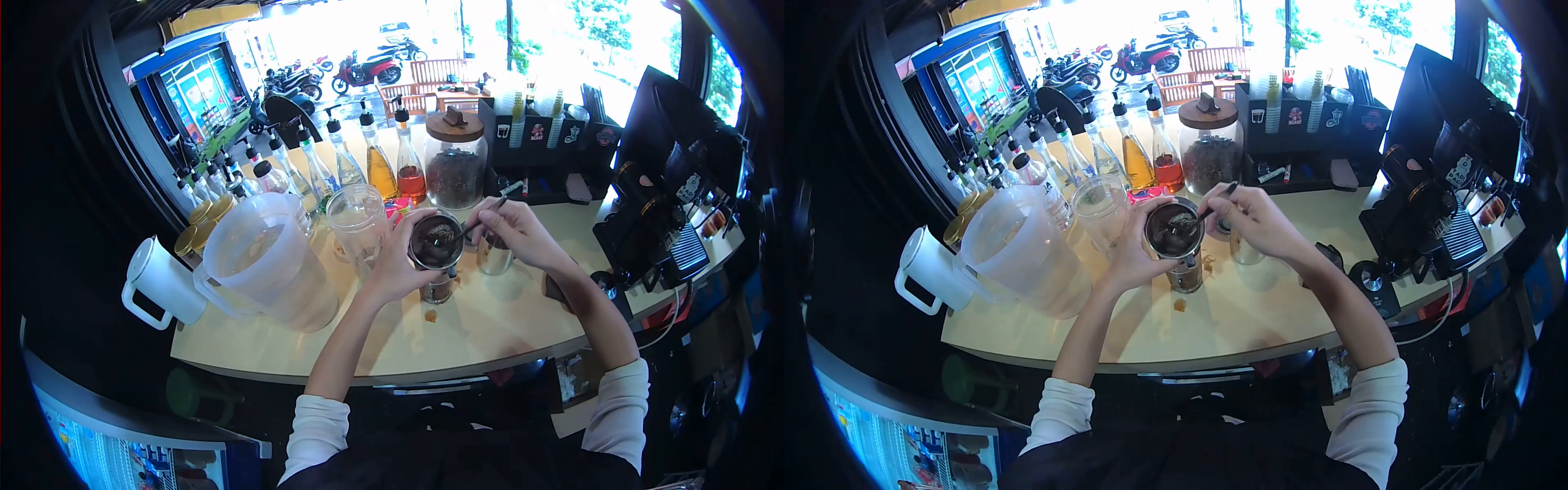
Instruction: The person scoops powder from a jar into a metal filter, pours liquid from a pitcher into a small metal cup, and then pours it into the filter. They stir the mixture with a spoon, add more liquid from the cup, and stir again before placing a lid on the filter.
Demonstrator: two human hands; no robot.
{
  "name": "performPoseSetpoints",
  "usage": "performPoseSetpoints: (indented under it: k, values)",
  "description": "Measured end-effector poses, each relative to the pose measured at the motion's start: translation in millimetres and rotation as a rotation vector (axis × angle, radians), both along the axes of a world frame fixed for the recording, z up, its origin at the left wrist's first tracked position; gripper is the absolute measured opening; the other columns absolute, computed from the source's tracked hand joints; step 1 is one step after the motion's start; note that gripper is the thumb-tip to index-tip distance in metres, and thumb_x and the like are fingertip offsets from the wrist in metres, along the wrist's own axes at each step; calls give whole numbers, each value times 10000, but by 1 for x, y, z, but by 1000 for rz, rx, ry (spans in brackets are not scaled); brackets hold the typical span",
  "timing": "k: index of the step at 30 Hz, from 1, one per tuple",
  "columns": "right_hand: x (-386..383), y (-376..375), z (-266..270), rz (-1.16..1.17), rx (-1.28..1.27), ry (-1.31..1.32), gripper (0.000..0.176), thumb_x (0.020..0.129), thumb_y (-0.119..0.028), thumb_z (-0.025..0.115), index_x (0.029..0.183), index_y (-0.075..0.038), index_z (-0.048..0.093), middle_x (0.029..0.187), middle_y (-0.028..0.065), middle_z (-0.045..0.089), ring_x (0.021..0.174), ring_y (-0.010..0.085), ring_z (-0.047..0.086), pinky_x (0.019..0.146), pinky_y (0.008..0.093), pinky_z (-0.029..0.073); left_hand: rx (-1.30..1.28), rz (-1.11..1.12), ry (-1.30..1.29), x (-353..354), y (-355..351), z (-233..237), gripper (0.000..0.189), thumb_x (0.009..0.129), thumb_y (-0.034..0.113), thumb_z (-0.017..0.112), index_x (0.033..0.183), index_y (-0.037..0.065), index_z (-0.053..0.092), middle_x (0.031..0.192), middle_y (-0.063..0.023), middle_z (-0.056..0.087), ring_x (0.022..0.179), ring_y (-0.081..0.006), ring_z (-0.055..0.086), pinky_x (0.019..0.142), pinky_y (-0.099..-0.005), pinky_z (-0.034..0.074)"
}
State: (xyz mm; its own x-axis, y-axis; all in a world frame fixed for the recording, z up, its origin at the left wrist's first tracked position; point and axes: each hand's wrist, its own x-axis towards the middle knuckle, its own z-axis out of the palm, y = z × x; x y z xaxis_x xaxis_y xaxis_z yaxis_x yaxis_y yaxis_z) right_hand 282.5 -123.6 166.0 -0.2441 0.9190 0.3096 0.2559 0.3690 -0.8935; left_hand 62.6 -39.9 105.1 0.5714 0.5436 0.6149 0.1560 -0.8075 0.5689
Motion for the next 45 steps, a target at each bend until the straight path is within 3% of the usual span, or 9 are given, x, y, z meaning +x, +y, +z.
performPoseSetpoints:
  k: [2, 23, 25, 29, 31, 38, 40, 43, 45]
  values:
    - [3, 5, 1, 24, 157, 31, 275, 1007, -155, 439, 987, 48, 624, 855, 49, 621, 809, 93, 595, 772, 256, 464, -10, 8, 5, 0, -1, -1, 897, 543, 63, 802, 1343, 74, 395, 1262, -110, 472, 1234, -242, 469, 1087, -354, 359]
    - [-10, -11, 23, -49, 234, -105, 244, 991, -132, 442, 942, 32, 616, 779, 58, 634, 757, 106, 618, 710, 262, 474, 85, -150, -31, -2, -4, 12, 884, 568, 25, 763, 1350, 95, 357, 1306, -107, 469, 1242, -248, 481, 1099, -371, 349]
    - [-7, -12, 27, -13, 234, -168, 251, 1000, -139, 437, 949, 34, 612, 801, 61, 618, 772, 99, 607, 709, 259, 468, 12, -136, -87, -2, -7, 13, 837, 579, 205, 805, 1320, 191, 416, 1250, -44, 572, 1246, -265, 484, 1168, -525, 91]
    - [-5, -16, 34, -4, 322, -109, 230, 982, -121, 451, 926, 30, 615, 768, 56, 620, 729, 108, 617, 690, 262, 472, -24, -161, -136, -3, -5, 10, 836, 578, 193, 806, 1319, 184, 420, 1263, -45, 558, 1257, -267, 466, 1171, -514, 96]
    - [-8, -18, 32, -2, 323, -116, 219, 967, -107, 460, 904, 31, 617, 746, 48, 629, 698, 116, 626, 674, 264, 477, 68, -158, -97, -3, -2, 10, 866, 570, 31, 772, 1333, 102, 370, 1337, -112, 476, 1245, -240, 482, 1094, -375, 352]
    - [-17, -24, 26, -75, 327, -35, 193, 964, -107, 459, 935, 26, 595, 689, 83, 625, 686, 136, 636, 646, 276, 481, 82, -86, -54, -1, -8, 8, 851, 580, 30, 785, 1322, 99, 374, 1327, -112, 486, 1238, -246, 488, 1085, -373, 361]
    - [-16, -23, 23, -125, 399, -265, 189, 964, -122, 460, 949, 11, 594, 694, 78, 629, 672, 143, 631, 686, 287, 473, 75, -143, -95, 0, -7, 8, 848, 581, 26, 788, 1319, 101, 377, 1327, -113, 485, 1237, -251, 490, 1083, -374, 365]
    - [-17, -24, 24, -114, 262, -26, 189, 959, -130, 462, 939, -9, 605, 697, 75, 633, 663, 156, 626, 743, 312, 455, 91, -136, -105, 1, -9, 9, 848, 580, 20, 789, 1317, 101, 377, 1334, -119, 482, 1239, -253, 490, 1085, -378, 363]
    - [-13, -21, 18, -91, 320, -112, 187, 954, -129, 464, 929, -15, 610, 700, 71, 636, 678, 161, 625, 785, 321, 436, 69, -144, -113, 1, -8, 9, 843, 583, 17, 785, 1316, 101, 377, 1337, -123, 480, 1243, -254, 488, 1088, -379, 361]
